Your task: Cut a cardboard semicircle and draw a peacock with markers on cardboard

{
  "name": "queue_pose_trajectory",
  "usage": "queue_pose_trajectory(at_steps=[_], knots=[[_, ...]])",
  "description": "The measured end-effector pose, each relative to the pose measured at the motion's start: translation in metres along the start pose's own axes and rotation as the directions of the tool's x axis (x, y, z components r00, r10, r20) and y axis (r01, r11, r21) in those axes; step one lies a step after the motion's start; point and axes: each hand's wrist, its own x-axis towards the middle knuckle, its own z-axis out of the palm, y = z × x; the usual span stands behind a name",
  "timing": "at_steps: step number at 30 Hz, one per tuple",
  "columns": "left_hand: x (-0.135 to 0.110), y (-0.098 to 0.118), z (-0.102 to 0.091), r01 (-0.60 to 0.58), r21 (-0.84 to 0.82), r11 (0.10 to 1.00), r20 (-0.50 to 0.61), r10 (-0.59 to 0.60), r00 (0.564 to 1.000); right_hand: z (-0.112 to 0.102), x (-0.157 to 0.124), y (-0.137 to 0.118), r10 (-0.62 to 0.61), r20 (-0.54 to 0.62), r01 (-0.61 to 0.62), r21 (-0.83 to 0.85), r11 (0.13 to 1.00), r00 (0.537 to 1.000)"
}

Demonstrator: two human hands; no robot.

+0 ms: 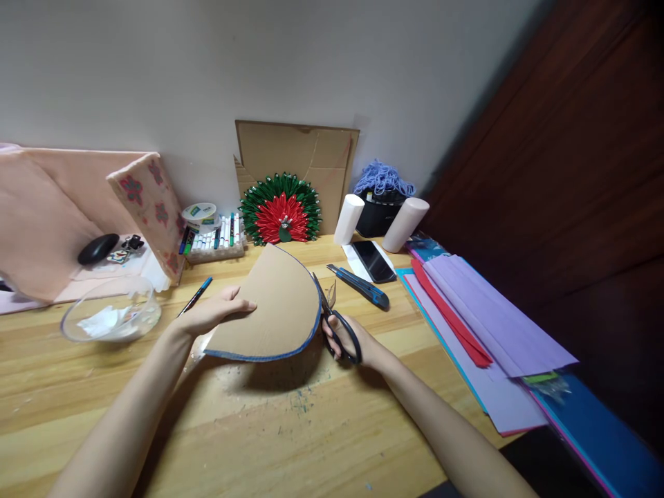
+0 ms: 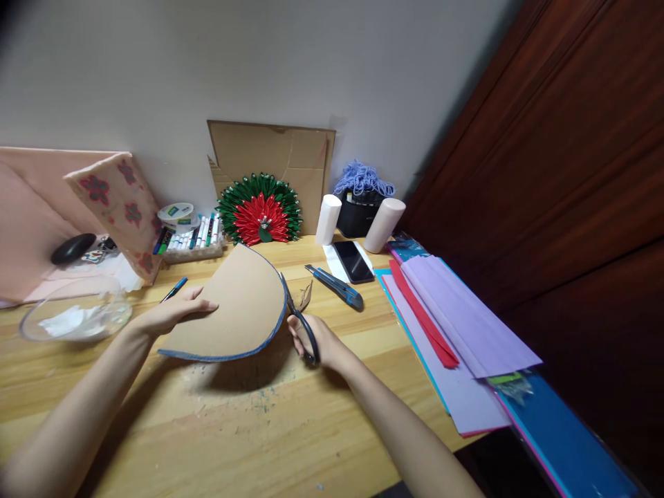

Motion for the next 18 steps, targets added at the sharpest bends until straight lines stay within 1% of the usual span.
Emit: queue_pose_trajectory(at_steps=[3,5,7,9,10,12,14,15,16,18], knots=[[0.000,-0.002,-0.002,0.014,-0.064,0.998,0.034,-0.012,0.999,-0.005,0.001,0.003,-0.002,-0.041,-0.001,-0.073,0.997,0.999],[0.001,-0.002,-0.002,0.018,-0.082,0.996,0.038,-0.015,0.999,-0.008,0.000,0.000,0.011,-0.080,-0.015,-0.053,0.998,0.997],[0.004,-0.002,0.000,-0.008,-0.110,0.994,0.023,0.011,1.000,-0.009,0.000,-0.005,0.007,-0.104,-0.002,0.040,0.999,0.995],[0.009,-0.003,0.006,-0.066,-0.172,0.983,-0.015,0.065,0.998,-0.009,0.000,-0.013,-0.008,-0.103,0.026,0.180,0.983,0.995],[0.012,-0.003,0.011,-0.103,-0.213,0.972,-0.049,0.094,0.994,-0.009,0.001,-0.016,-0.005,-0.096,0.028,0.247,0.969,0.995],[0.019,-0.004,0.024,-0.182,-0.300,0.936,-0.152,0.142,0.978,-0.007,0.003,-0.021,0.032,-0.092,0.002,0.350,0.937,0.995],[0.025,-0.006,0.042,-0.241,-0.403,0.883,-0.262,0.141,0.955,-0.006,0.007,-0.023,0.075,-0.115,-0.023,0.398,0.917,0.990],[0.027,-0.008,0.053,-0.264,-0.465,0.845,-0.294,0.134,0.946,-0.005,0.010,-0.022,0.083,-0.139,-0.020,0.403,0.915,0.987],[0.028,-0.009,0.063,-0.266,-0.520,0.812,-0.299,0.118,0.947,-0.004,0.012,-0.020,0.076,-0.165,-0.004,0.395,0.919,0.983],[0.028,-0.011,0.085,-0.232,-0.596,0.769,-0.280,0.071,0.957,-0.003,0.015,-0.016,0.016,-0.208,0.055,0.333,0.941,0.978]])
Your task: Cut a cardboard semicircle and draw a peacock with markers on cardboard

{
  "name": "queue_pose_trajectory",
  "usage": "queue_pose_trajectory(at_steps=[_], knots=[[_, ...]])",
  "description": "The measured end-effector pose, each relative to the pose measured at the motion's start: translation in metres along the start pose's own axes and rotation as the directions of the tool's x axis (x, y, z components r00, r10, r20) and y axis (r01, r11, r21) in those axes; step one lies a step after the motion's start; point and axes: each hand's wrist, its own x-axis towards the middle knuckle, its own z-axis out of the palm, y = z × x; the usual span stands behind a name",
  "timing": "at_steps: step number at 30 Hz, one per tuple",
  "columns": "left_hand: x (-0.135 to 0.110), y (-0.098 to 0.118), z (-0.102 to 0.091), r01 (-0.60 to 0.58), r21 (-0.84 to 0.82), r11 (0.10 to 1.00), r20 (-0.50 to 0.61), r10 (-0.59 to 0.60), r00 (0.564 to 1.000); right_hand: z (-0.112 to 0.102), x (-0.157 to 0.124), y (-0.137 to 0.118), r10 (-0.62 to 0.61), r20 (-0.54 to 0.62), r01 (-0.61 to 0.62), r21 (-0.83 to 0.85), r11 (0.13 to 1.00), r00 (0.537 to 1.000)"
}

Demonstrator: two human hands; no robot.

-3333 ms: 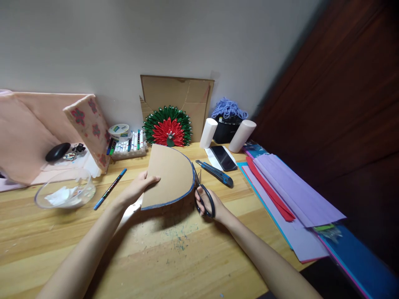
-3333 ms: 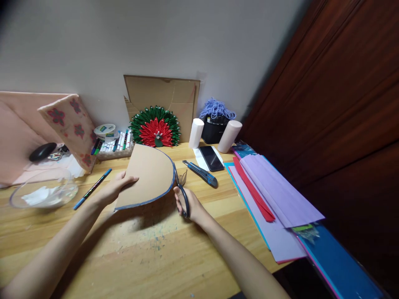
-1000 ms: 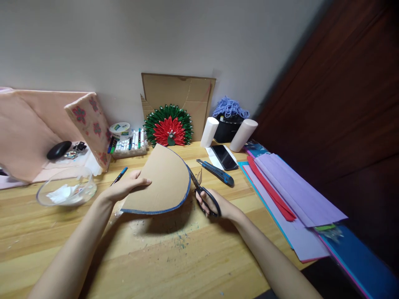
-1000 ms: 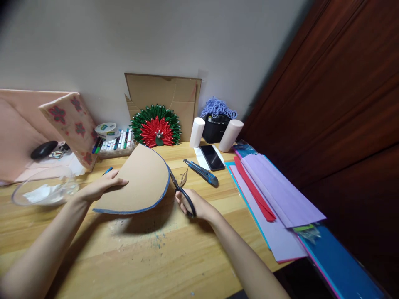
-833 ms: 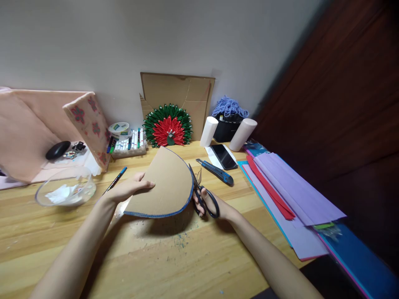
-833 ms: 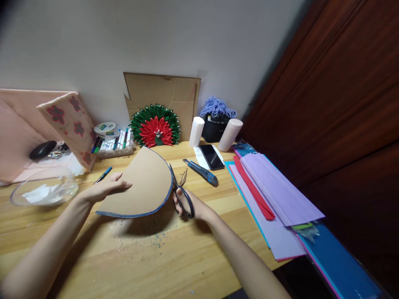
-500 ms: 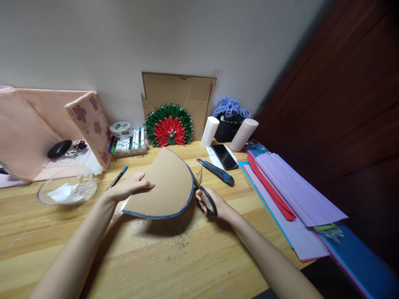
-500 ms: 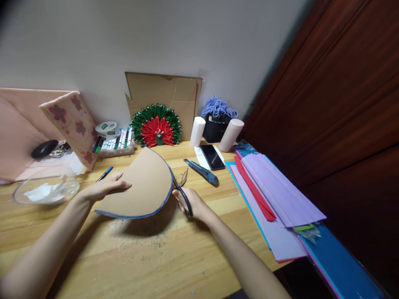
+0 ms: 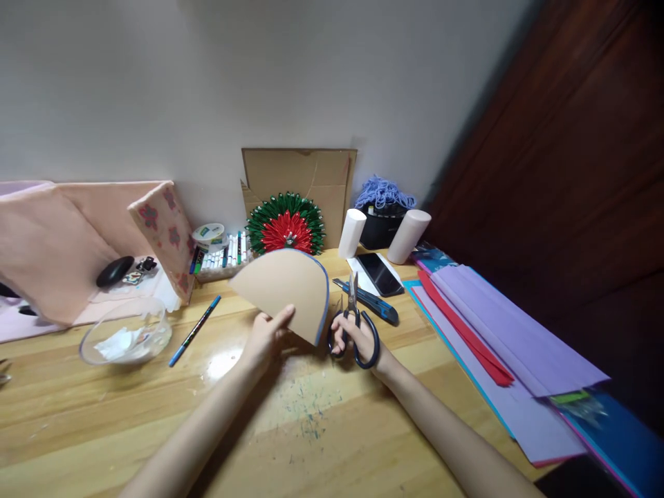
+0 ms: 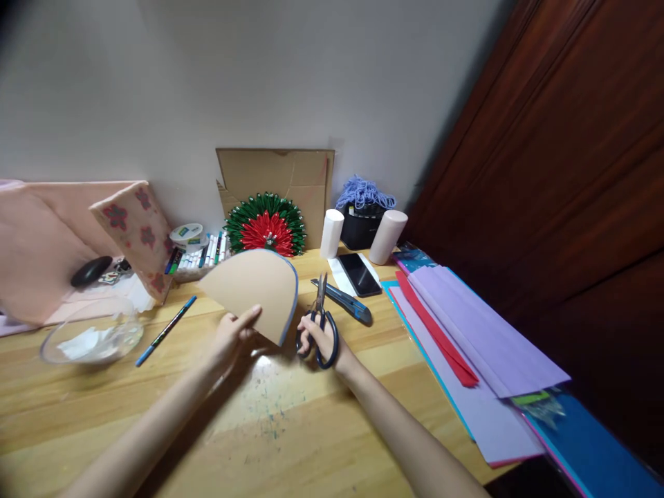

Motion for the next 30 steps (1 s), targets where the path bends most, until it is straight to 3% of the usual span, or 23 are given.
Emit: queue_pose_trajectory(at_steps=[3,6,10,16,21,25,30], knots=[[-0.013,-0.015,0.017,-0.005,-0.068,0.998,-0.006,0.005,1.000,-0.002,0.001,0.003,-0.113,-0.028,0.106,-0.168,0.980,0.993],[-0.021,-0.022,0.024,-0.005,-0.071,0.997,-0.009,0.005,1.000,-0.007,-0.001,-0.001,-0.162,-0.075,0.135,-0.284,0.949,0.984],[-0.021,-0.025,0.022,0.050,-0.082,0.995,0.015,-0.049,0.999,-0.016,-0.002,-0.008,-0.153,-0.045,0.134,-0.288,0.948,0.987],[-0.018,-0.024,0.020,0.113,0.078,0.990,-0.039,-0.111,0.993,-0.019,0.001,-0.004,-0.154,-0.085,0.129,-0.245,0.961,0.984],[-0.016,-0.025,0.013,0.041,0.047,0.998,0.024,-0.042,0.999,-0.029,0.005,-0.007,-0.098,-0.121,0.075,-0.182,0.980,0.988],[-0.013,-0.027,0.003,-0.017,0.006,1.000,0.071,0.017,0.997,-0.040,0.000,-0.010,-0.088,0.000,0.084,-0.293,0.952,0.996],[-0.010,-0.019,-0.009,0.067,0.054,0.996,0.088,-0.072,0.993,-0.038,-0.009,-0.010,0.039,0.178,0.014,-0.287,0.958,0.983]])
